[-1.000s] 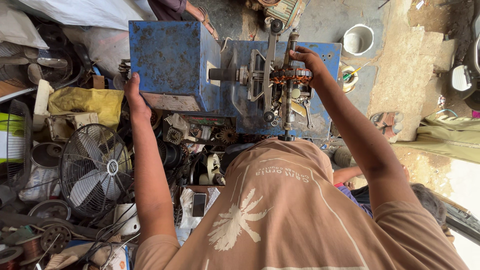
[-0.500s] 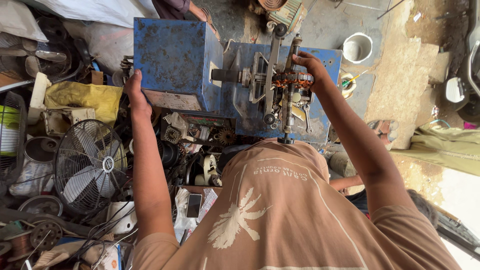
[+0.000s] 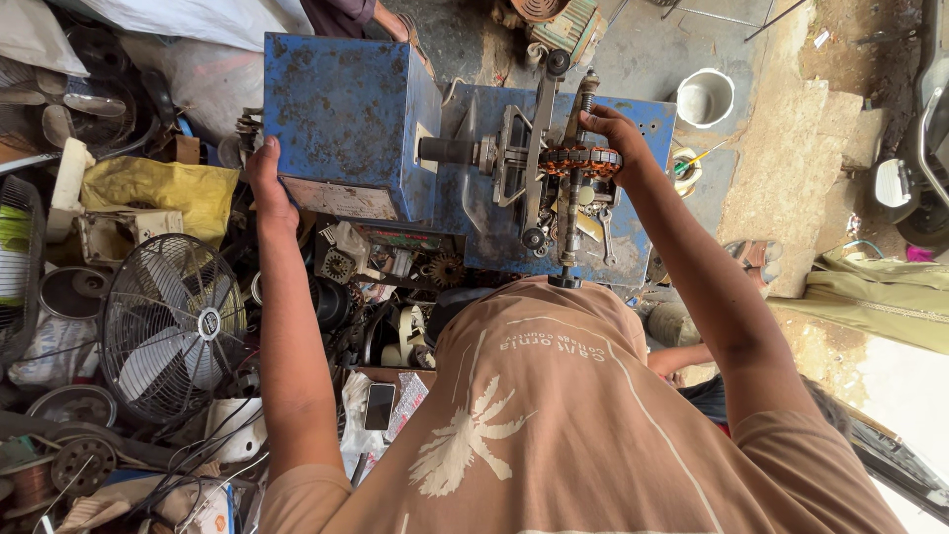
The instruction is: The person winds copper wire onto a fan motor core using a manual winding machine, turning the handle and guiding the wire by hand.
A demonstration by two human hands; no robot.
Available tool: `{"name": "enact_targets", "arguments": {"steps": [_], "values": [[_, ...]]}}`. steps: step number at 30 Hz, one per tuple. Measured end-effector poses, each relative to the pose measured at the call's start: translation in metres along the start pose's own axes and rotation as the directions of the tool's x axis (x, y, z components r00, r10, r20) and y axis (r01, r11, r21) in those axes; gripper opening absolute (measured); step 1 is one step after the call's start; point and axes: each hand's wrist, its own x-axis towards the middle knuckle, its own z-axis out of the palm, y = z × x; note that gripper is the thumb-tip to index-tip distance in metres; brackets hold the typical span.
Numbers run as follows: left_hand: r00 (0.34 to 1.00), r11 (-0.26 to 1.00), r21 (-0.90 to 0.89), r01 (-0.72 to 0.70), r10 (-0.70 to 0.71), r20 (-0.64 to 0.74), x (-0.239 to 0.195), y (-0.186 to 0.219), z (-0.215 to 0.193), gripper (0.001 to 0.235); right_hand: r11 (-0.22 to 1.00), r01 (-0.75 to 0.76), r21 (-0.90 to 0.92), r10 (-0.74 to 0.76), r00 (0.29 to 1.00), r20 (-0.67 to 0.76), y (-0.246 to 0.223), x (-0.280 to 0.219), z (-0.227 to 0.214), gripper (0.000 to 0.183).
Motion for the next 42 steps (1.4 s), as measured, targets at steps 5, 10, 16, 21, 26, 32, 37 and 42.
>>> {"name": "enact_targets", "arguments": {"steps": [5, 10, 16, 21, 26, 32, 37, 42], "values": [[0.998, 0.999, -0.034, -0.035, 0.036, 0.049, -0.006, 0.006, 0.002, 0.071, 1.000, -0.009, 0.000, 0.009, 1.000, -0.019, -0.002, -0.003, 0.002, 0.070], [0.997, 0.996, -0.064, -0.059, 0.062, 0.048, -0.009, 0.009, 0.005, 0.064, 0.999, -0.014, -0.028, 0.013, 0.999, -0.045, 0.002, 0.008, -0.004, 0.073], [0.995, 0.993, -0.076, -0.093, 0.096, 0.033, -0.005, 0.002, 0.004, 0.054, 0.999, 0.013, -0.030, -0.013, 1.000, -0.026, 0.009, 0.012, -0.010, 0.074], [0.995, 0.995, -0.054, -0.088, 0.090, 0.033, 0.000, -0.003, 0.001, 0.049, 0.999, -0.029, -0.042, 0.027, 0.998, -0.053, 0.002, 0.004, -0.003, 0.074], [0.997, 0.995, -0.079, -0.058, 0.062, 0.049, -0.006, 0.004, 0.004, 0.049, 1.000, -0.001, -0.016, 0.000, 1.000, -0.030, 0.002, 0.003, -0.003, 0.074], [0.994, 0.996, -0.040, -0.079, 0.082, 0.075, -0.017, 0.018, 0.010, 0.042, 1.000, 0.019, 0.003, -0.019, 1.000, -0.009, 0.003, 0.001, -0.003, 0.072], [0.992, 0.996, -0.019, -0.083, 0.085, 0.097, -0.021, 0.023, 0.013, 0.043, 1.000, 0.014, 0.020, -0.014, 1.000, 0.003, 0.003, 0.002, -0.002, 0.067], [0.994, 0.996, 0.009, -0.093, 0.093, 0.062, -0.019, 0.024, 0.015, 0.039, 1.000, 0.014, 0.027, -0.014, 1.000, 0.014, 0.002, 0.002, -0.002, 0.066]]}}
